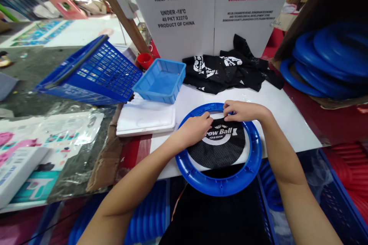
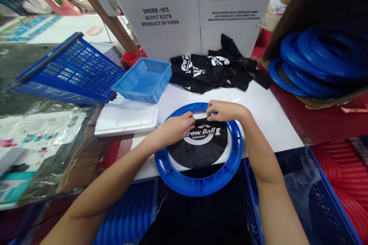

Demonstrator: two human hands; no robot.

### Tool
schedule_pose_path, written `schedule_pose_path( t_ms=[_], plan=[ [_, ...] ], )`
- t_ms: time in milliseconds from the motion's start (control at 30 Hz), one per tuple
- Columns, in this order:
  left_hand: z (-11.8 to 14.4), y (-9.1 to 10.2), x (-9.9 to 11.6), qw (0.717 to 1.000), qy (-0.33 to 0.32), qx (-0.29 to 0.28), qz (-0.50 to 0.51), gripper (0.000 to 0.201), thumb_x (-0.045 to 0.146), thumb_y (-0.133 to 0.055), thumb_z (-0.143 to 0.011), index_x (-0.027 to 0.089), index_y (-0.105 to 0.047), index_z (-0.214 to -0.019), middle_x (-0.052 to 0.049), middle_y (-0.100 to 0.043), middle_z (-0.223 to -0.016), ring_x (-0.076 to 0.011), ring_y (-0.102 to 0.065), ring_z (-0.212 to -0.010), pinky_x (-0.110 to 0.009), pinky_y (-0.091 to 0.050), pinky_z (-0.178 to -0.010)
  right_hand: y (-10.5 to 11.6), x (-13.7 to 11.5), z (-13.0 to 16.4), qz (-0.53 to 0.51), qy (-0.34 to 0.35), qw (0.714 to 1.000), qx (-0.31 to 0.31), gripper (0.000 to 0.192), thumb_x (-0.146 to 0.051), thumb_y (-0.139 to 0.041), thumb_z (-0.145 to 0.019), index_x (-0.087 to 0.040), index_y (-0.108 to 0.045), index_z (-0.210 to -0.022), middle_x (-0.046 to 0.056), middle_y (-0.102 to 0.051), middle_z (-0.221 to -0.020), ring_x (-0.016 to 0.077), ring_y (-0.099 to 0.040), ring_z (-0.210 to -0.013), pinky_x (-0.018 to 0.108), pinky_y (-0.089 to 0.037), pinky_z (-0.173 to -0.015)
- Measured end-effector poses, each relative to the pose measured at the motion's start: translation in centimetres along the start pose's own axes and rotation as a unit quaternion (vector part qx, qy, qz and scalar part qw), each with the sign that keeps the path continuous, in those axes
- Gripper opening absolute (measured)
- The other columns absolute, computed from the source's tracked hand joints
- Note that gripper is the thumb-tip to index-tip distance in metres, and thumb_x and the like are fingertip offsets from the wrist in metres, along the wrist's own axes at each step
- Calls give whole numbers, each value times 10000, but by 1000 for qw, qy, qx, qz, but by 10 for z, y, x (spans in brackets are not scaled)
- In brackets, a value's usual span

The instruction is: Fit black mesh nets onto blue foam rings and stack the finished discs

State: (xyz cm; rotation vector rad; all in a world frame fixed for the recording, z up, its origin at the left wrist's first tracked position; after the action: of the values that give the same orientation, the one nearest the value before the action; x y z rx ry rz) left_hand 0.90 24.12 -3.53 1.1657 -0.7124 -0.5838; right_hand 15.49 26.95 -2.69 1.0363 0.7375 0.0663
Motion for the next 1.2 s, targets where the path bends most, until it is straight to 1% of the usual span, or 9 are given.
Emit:
schedule_pose_path(
  t_ms=[100, 167, 300, 400, 500, 633, 767, 967, 1200],
  plan=[
    [2, -1, 4, 993, -49, -25, 103, 208, 251, -487, -1070, 147, -667, -1057, -125, -638, -1217, -232, -693, -955, -362, -554, -873, 2, 0, 1, -20, 2, 1000, -3, 217, -363, -627, -972, -198, -765, -939, 90, -615, -1156, 210, -613, -948, 341, -466, -881],
    [2, 4, 0, 982, -58, -17, 180, 184, 258, -508, -1061, 162, -652, -996, -92, -651, -1148, -219, -672, -1002, -356, -534, -949, 3, 1, 0, -23, 2, 1000, 7, 233, -374, -618, -978, -193, -761, -940, 85, -624, -1088, 210, -611, -934, 337, -457, -873],
    [-1, 20, -32, 969, 44, 66, 233, 147, 239, -516, -1036, 173, -632, -972, -76, -693, -1034, -229, -658, -989, -371, -517, -943, 6, 0, -7, -11, -10, 998, 57, 275, -379, -582, -1012, -186, -721, -873, 59, -619, -924, 204, -594, -879, 327, -430, -838],
    [1, 24, -47, 969, 114, 83, 203, 151, 250, -516, -1049, 169, -635, -1003, -82, -725, -976, -241, -679, -922, -372, -517, -884, 6, -3, -14, 4, -26, 995, 94, 306, -353, -562, -1042, -179, -672, -815, 56, -615, -899, 195, -582, -856, 322, -418, -830],
    [3, 26, -44, 979, 142, 84, 116, 206, 234, -462, -1075, 141, -638, -1126, -123, -747, -1040, -277, -708, -952, -385, -523, -860, 3, -7, -20, 31, -43, 990, 133, 319, -317, -561, -1061, -176, -638, -785, 58, -613, -885, 194, -572, -853, 322, -410, -833],
    [3, 23, -31, 990, 125, 63, 4, 344, 169, -407, -1066, 143, -568, -1369, -149, -736, -1209, -312, -746, -965, -409, -551, -825, 1, -10, -24, 64, -69, 977, 189, 333, -311, -559, -1081, -174, -630, -786, 64, -626, -904, 194, -569, -872, 314, -393, -796],
    [0, 18, -27, 993, 94, 47, -50, 377, 197, -415, -1071, 203, -597, -1401, -146, -711, -1247, -325, -767, -956, -415, -573, -798, 4, -14, -23, 91, -78, 966, 229, 346, -310, -578, -1082, -177, -615, -765, 48, -627, -881, 180, -557, -862, 304, -357, -747],
    [-1, 20, -27, 992, 93, 38, -71, 378, 204, -426, -1074, 196, -640, -1386, -165, -693, -1266, -328, -771, -968, -405, -576, -783, 3, -14, -26, 99, -94, 964, 227, 342, -320, -596, -1076, -178, -626, -765, 43, -655, -871, 177, -553, -860, 300, -326, -721],
    [2, 23, -31, 989, 113, 36, -84, 385, 237, -413, -1090, 221, -633, -1405, -136, -706, -1250, -346, -772, -962, -417, -570, -780, 4, -14, -27, 89, -92, 965, 230, 391, -304, -631, -1055, -179, -548, -694, 25, -620, -822, 158, -516, -809, 297, -303, -695]
  ],
)
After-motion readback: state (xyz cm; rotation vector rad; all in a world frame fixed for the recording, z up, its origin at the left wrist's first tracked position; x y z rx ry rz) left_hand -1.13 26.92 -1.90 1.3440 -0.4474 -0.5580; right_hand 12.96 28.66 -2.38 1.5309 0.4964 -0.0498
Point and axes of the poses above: each hand's wrist, its own z-axis away from the middle knuckle, its own y-axis out of the back of the hand, x = y × z, the point moved 8 cm from there along -z, towards the middle knuckle
